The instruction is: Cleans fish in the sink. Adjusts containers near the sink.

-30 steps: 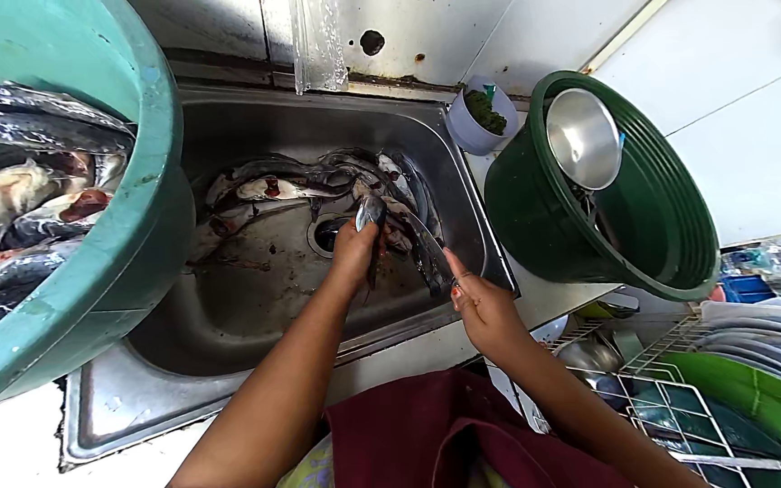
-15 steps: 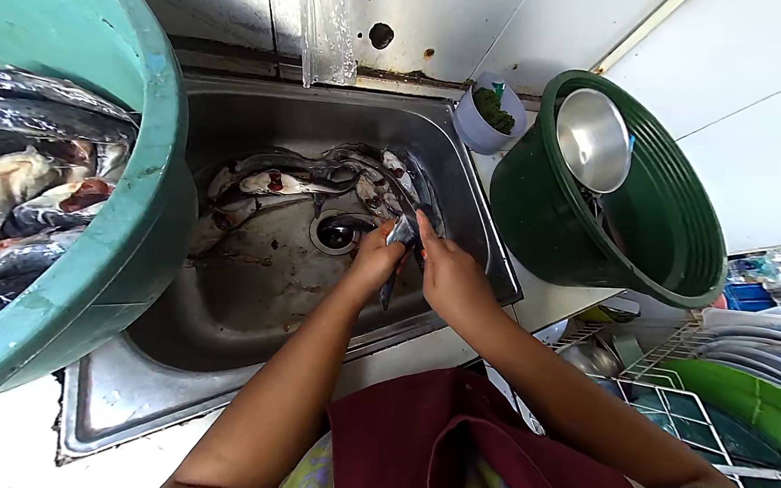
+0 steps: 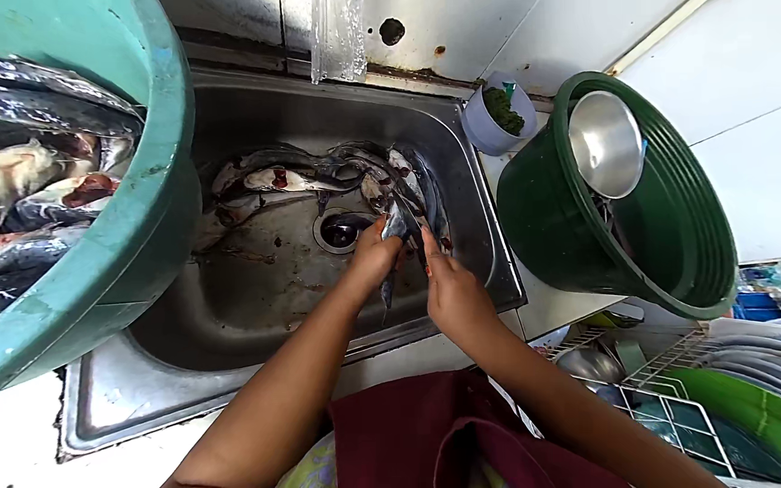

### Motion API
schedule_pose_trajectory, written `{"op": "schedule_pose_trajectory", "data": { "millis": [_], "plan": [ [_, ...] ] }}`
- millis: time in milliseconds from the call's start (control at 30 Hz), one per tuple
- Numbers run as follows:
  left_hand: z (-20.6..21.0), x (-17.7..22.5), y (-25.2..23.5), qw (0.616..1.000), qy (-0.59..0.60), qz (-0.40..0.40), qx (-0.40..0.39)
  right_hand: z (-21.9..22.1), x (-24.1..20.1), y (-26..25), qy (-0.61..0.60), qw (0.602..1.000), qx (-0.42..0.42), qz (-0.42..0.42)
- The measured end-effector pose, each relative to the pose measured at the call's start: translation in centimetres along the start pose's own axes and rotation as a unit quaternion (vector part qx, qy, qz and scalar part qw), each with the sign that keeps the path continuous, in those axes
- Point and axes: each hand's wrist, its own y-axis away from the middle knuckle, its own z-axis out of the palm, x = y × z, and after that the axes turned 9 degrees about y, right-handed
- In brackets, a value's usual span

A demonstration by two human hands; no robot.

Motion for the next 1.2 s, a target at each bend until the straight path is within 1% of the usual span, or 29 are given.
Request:
{"op": "schedule_pose_trajectory", "data": {
  "millis": [100, 167, 200, 267, 367, 433, 533, 600, 700, 733, 800, 867, 933, 1000, 1067, 1133, 1200],
  "plan": [
    [-0.2, 0.1, 0.1, 0.994, -0.100, 0.032, 0.001, -0.4, -1.3, -3.2, -0.010, 1.000, -0.004, 0.021],
    [-0.2, 0.3, 0.4, 0.988, -0.146, 0.040, -0.003, -0.5, -1.6, -4.8, -0.024, 1.000, 0.001, 0.020],
    [-0.2, 0.3, 0.5, 0.988, -0.146, 0.039, -0.009, -0.6, -1.5, -5.1, -0.036, 0.999, 0.009, 0.012],
    [-0.3, 0.0, 0.2, 0.995, -0.093, 0.038, -0.024, -0.7, -1.0, -4.3, -0.061, 0.998, 0.030, -0.005],
    [-0.5, -0.4, -0.5, 0.999, -0.013, 0.027, -0.035, -0.2, -0.3, -1.0, -0.091, 0.996, 0.026, -0.009],
    [-0.5, -0.3, -0.4, 0.999, 0.005, 0.027, -0.034, 0.2, -0.6, 0.9, -0.099, 0.995, 0.018, 0.007],
    [-0.1, -0.4, 0.3, 0.999, -0.017, 0.034, -0.017, -0.3, -2.4, 1.2, -0.046, 0.998, 0.014, 0.033],
    [0.0, -0.4, 0.7, 0.997, -0.054, 0.054, -0.001, -0.7, -3.6, -0.3, -0.008, 0.999, 0.019, 0.047],
    [0.2, 0.2, 1.7, 0.989, -0.124, 0.084, -0.013, -1.4, -4.1, -3.2, 0.002, 0.998, 0.017, 0.055],
    [0.4, 0.4, 2.1, 0.987, -0.132, 0.083, -0.022, -1.9, -3.8, -3.6, -0.018, 0.998, 0.012, 0.053],
    [0.6, 0.5, 2.5, 0.989, -0.116, 0.079, -0.048, -2.9, -2.2, -3.0, -0.114, 0.992, 0.011, 0.046],
    [0.8, 0.3, 2.6, 0.993, -0.044, 0.071, -0.083, -3.2, 0.3, -1.0, -0.227, 0.972, 0.034, 0.046],
    [1.3, 0.9, 2.6, 0.994, 0.037, 0.048, -0.093, -3.5, 2.9, 1.5, -0.298, 0.951, 0.046, 0.070],
    [2.5, 2.8, 3.5, 0.992, 0.080, 0.034, -0.087, -3.6, 5.1, 3.8, -0.339, 0.934, 0.031, 0.109],
    [4.0, 6.2, 4.7, 0.991, 0.079, 0.043, -0.097, -3.4, 6.9, 5.3, -0.372, 0.916, 0.006, 0.154],
    [5.3, 10.9, 5.8, 0.988, 0.055, 0.092, -0.107, -2.8, 8.3, 6.0, -0.385, 0.905, -0.014, 0.178],
    [5.5, 16.7, 6.8, 0.984, -0.001, 0.149, -0.093, -2.1, 9.2, 6.2, -0.397, 0.898, -0.029, 0.187]
  ]
}}
